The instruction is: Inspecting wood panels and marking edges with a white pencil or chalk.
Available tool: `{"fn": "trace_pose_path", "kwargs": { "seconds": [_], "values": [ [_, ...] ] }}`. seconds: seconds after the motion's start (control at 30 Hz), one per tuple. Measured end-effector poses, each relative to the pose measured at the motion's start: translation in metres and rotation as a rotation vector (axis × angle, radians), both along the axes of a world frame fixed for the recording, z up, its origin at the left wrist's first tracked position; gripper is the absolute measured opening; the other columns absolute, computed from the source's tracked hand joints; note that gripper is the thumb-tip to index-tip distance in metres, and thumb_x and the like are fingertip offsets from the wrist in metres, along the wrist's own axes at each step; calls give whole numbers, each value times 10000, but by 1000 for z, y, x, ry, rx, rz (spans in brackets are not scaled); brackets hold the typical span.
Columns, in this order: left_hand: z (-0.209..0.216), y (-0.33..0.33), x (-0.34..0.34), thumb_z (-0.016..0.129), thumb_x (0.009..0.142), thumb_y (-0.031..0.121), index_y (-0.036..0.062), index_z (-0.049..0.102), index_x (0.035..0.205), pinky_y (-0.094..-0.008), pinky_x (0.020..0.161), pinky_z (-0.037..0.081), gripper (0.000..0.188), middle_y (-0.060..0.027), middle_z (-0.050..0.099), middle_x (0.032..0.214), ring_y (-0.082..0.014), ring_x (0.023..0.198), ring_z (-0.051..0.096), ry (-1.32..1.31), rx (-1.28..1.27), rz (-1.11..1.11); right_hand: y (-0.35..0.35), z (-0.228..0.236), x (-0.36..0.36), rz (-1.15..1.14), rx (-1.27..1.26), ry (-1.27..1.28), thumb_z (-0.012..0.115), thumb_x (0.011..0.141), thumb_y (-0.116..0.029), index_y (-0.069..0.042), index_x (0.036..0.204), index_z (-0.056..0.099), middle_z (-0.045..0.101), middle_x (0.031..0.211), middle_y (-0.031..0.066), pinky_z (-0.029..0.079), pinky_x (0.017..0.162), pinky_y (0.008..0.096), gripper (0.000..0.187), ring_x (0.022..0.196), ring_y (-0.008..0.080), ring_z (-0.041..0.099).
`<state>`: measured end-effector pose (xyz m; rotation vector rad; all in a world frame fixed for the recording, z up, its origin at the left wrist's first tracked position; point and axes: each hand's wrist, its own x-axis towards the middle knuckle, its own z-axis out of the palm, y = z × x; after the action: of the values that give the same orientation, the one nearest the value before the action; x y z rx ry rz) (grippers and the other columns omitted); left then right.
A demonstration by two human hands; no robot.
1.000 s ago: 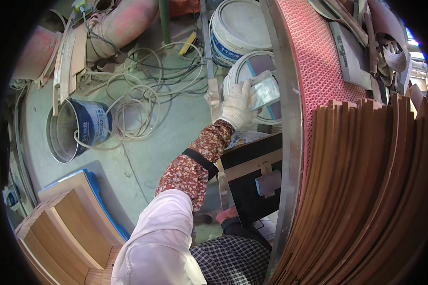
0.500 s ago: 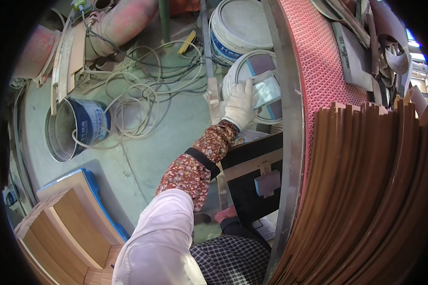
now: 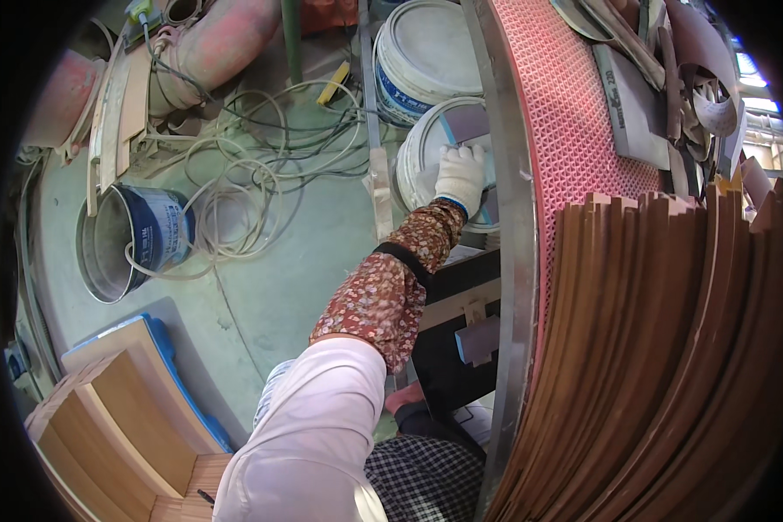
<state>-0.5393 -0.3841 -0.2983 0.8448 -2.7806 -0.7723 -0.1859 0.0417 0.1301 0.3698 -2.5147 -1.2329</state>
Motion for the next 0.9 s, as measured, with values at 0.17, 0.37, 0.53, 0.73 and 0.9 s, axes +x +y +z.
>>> {"fn": "trace_pose_path", "kwargs": {
  "seconds": [0.17, 0.37, 0.53, 0.73, 0.9],
  "values": [
    [7, 3, 18, 628, 995, 186, 11, 547, 1463, -658, 1268, 231, 507, -184, 676, 1334, -376, 1304, 608, -69, -192, 62, -8, 7, -6, -45, -25, -9, 652, 1046, -267, -63, 1227, 796, 777, 1159, 146, 583, 976, 472, 309, 1053, 360, 708],
    [5, -7, 40, 578, 1028, 193, -102, 500, 1499, -701, 1300, 137, 561, -235, 651, 1417, -386, 1364, 569, -179, -112, -19, -16, 15, -11, -93, -42, -25, 661, 1034, -255, -48, 1218, 794, 775, 1146, 170, 585, 970, 487, 307, 1048, 385, 708],
    [3, -7, 24, 574, 1018, 180, -31, 562, 1441, -676, 1301, 170, 473, -181, 668, 1398, -347, 1324, 588, -99, -58, -5, -21, 20, -15, -108, -51, -20, 669, 1025, -244, -35, 1211, 793, 774, 1135, 190, 586, 966, 499, 306, 1043, 406, 708],
    [27, 7, 73, 667, 971, 228, 18, 602, 1357, -620, 1237, 298, 444, -172, 671, 1333, -380, 1297, 587, 331, -176, 145, -29, 26, -18, -141, -75, -28, 679, 1014, -232, -20, 1203, 791, 772, 1121, 214, 587, 961, 514, 305, 1038, 430, 708],
    [29, 39, 219, 870, 838, 517, -16, 586, 1356, -531, 1037, 509, 796, -244, 662, 1265, -436, 1223, 617, 21, 512, 241, -30, 33, -23, -156, -58, -43, 687, 1004, -222, -8, 1196, 790, 771, 1110, 235, 589, 956, 526, 305, 1034, 451, 708]
  ]
}}
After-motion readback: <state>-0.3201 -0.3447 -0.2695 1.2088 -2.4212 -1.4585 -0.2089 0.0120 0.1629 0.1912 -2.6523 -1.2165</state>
